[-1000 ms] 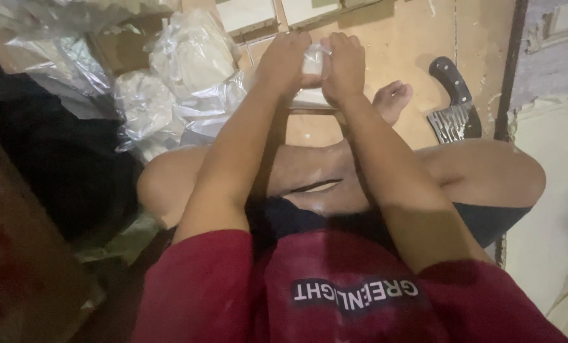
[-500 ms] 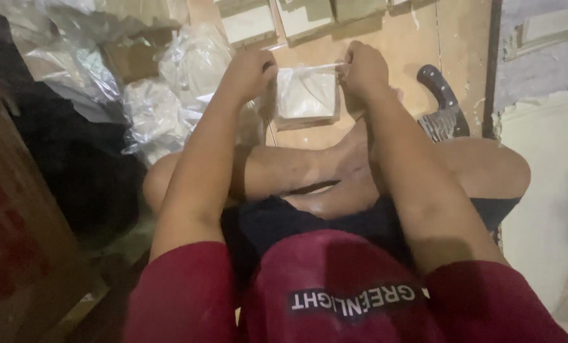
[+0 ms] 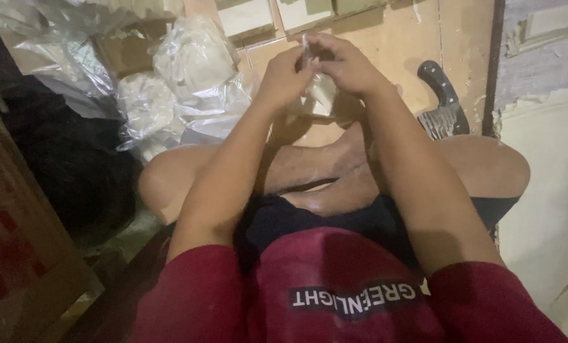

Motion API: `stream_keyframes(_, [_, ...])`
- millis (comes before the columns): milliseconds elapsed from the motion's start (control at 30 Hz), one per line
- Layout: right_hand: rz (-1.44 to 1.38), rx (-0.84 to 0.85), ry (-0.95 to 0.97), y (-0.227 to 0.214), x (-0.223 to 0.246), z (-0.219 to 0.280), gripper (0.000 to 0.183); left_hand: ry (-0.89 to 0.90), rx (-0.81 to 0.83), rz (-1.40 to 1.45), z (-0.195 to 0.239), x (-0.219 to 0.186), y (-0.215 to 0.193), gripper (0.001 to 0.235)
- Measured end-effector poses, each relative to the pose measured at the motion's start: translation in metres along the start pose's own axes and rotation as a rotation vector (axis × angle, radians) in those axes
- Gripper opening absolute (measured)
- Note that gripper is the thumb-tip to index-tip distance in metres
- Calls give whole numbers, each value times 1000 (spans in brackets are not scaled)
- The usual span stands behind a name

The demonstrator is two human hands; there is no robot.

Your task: The person sits on the floor and repeatedly picks up rectangular white blocks, places them into clear plastic bags, and sets the sealed packages aside. The process is repeated continuously with multiple blocks and bags.

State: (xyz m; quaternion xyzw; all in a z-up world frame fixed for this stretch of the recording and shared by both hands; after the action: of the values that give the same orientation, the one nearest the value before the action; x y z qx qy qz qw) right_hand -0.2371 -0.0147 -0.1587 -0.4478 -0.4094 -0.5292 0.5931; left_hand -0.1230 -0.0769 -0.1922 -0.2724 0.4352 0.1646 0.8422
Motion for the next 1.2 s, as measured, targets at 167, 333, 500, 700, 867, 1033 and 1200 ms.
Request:
stream_keyframes(167, [-115, -135, -33, -6, -52, -8, 54, 167, -219, -191, 4, -3, -10, 22])
stream_keyframes(333, [135, -256, 7, -6, -63, -7, 51, 33, -107, -387, 4, -23, -2, 21])
stream_keyframes(500, [417, -336, -211, 7, -44, -2, 37, 290, -58, -1056, -18, -8, 23, 32])
stream_keyframes(700, [475, -495, -172, 4, -38, 10, 17, -190, 47, -33, -10, 7, -9, 26])
stream_keyframes(867, [538, -446, -269, 6, -38, 18, 13, -284, -37, 401, 10, -5, -18, 25])
stream_keyframes(1033, [729, -452, -402, 15, -29, 21, 9, -217, -38, 263, 7, -11, -22, 32])
stream_keyframes(1200, [804, -458, -432, 20, -22, 20, 14, -260, -19, 175, 6, -14, -23, 38])
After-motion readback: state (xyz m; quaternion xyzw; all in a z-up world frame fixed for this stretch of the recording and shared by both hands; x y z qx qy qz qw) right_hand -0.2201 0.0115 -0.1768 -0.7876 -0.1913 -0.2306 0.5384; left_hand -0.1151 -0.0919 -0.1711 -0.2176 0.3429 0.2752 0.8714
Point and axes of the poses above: each hand's wrist, its own z-axis away from the middle knuckle, its own y-axis out of the palm, x = y × z, the point moved 6 cm from there along -z, towards the middle knuckle, and after that the axes turned 2 degrees about -z, right-handed, at the moved point
